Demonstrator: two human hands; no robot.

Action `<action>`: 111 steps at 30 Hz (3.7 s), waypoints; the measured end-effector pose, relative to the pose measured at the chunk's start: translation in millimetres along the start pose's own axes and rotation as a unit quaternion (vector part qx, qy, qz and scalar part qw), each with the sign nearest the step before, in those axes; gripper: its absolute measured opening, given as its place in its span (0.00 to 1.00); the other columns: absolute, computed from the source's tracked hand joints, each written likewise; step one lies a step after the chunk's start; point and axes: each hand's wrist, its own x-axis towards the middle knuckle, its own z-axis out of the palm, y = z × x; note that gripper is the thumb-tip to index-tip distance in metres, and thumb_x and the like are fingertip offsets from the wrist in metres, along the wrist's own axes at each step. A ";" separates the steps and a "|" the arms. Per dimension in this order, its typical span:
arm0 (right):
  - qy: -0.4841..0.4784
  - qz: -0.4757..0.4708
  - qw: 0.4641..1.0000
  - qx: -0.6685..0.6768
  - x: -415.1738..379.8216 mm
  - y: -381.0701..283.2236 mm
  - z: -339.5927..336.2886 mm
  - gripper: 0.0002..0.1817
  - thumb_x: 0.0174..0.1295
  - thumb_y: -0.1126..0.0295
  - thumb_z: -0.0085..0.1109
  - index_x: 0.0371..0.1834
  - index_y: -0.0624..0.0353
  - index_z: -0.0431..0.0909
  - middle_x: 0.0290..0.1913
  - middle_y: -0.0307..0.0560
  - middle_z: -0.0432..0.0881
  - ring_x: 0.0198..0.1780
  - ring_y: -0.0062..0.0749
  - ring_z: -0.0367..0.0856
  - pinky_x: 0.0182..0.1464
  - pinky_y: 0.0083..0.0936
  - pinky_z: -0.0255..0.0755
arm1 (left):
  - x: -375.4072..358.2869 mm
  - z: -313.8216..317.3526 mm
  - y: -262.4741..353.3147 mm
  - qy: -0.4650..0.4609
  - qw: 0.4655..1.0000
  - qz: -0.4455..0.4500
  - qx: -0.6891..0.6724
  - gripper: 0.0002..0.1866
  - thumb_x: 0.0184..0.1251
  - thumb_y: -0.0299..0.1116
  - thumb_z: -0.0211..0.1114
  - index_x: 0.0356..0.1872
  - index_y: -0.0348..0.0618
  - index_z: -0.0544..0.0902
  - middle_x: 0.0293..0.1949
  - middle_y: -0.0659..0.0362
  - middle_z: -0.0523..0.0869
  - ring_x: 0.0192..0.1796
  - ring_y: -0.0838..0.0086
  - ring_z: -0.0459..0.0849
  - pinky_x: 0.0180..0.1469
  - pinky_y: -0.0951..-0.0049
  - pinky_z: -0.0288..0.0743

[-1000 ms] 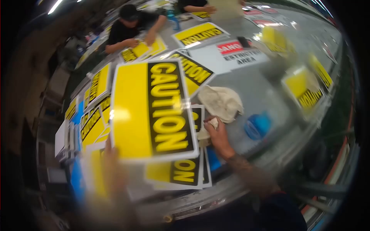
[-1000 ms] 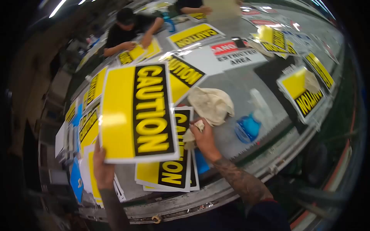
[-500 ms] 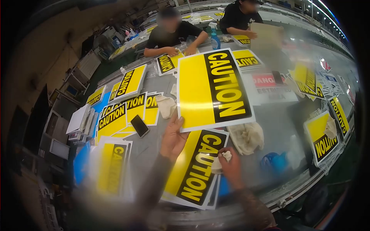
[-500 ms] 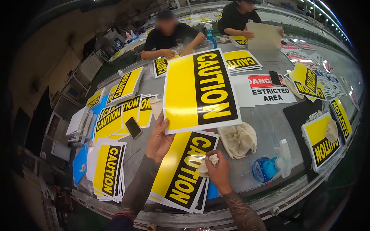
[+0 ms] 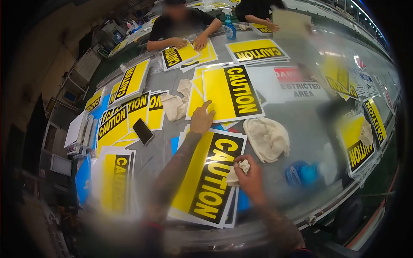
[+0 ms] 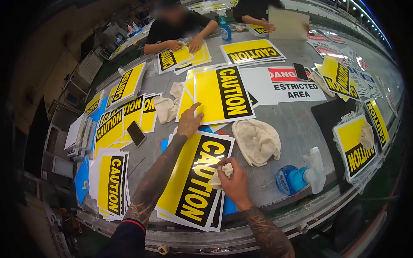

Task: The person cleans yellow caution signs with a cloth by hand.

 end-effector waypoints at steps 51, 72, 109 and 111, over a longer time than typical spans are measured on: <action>0.002 -0.032 0.999 -0.015 -0.4 -0.6 0.9 0.07 0.73 0.72 0.70 0.49 0.61 0.84 0.35 0.51 0.92 0.36 0.31 0.93 0.39 0.31 0.81 | 46.2 -11.6 8.2 -0.253 0.958 -0.091 0.098 0.33 0.83 0.43 0.61 0.85 0.61 0.67 0.68 0.36 0.88 0.70 0.41 0.89 0.78 0.49 0.79; 0.034 -0.001 0.998 0.053 1.7 15.0 -0.8 0.07 0.79 0.69 0.68 0.52 0.61 0.84 0.40 0.45 0.89 0.44 0.22 0.85 0.49 0.29 0.80 | 6.3 -52.8 14.8 0.026 0.984 -0.043 0.169 0.49 0.76 0.60 0.74 0.90 0.57 0.61 0.62 0.37 0.90 0.56 0.42 0.94 0.59 0.46 0.88; -0.470 -0.322 0.756 -0.323 24.7 -14.6 139.2 0.39 0.69 0.65 0.64 0.85 0.60 0.72 0.88 0.57 0.68 0.88 0.55 0.66 0.90 0.66 0.50 | -375.3 -165.3 8.4 -0.064 0.957 -0.269 -0.089 0.47 0.69 0.43 0.83 0.84 0.34 0.72 0.61 0.47 0.82 0.64 0.55 0.80 0.64 0.54 0.64; -0.504 -0.287 0.741 -0.339 28.6 -23.4 140.4 0.39 0.71 0.64 0.63 0.86 0.60 0.71 0.89 0.57 0.68 0.89 0.52 0.65 0.91 0.64 0.47 | -373.0 -166.9 13.0 -0.067 0.954 -0.278 -0.088 0.47 0.69 0.44 0.83 0.84 0.34 0.72 0.60 0.48 0.82 0.62 0.55 0.80 0.64 0.55 0.64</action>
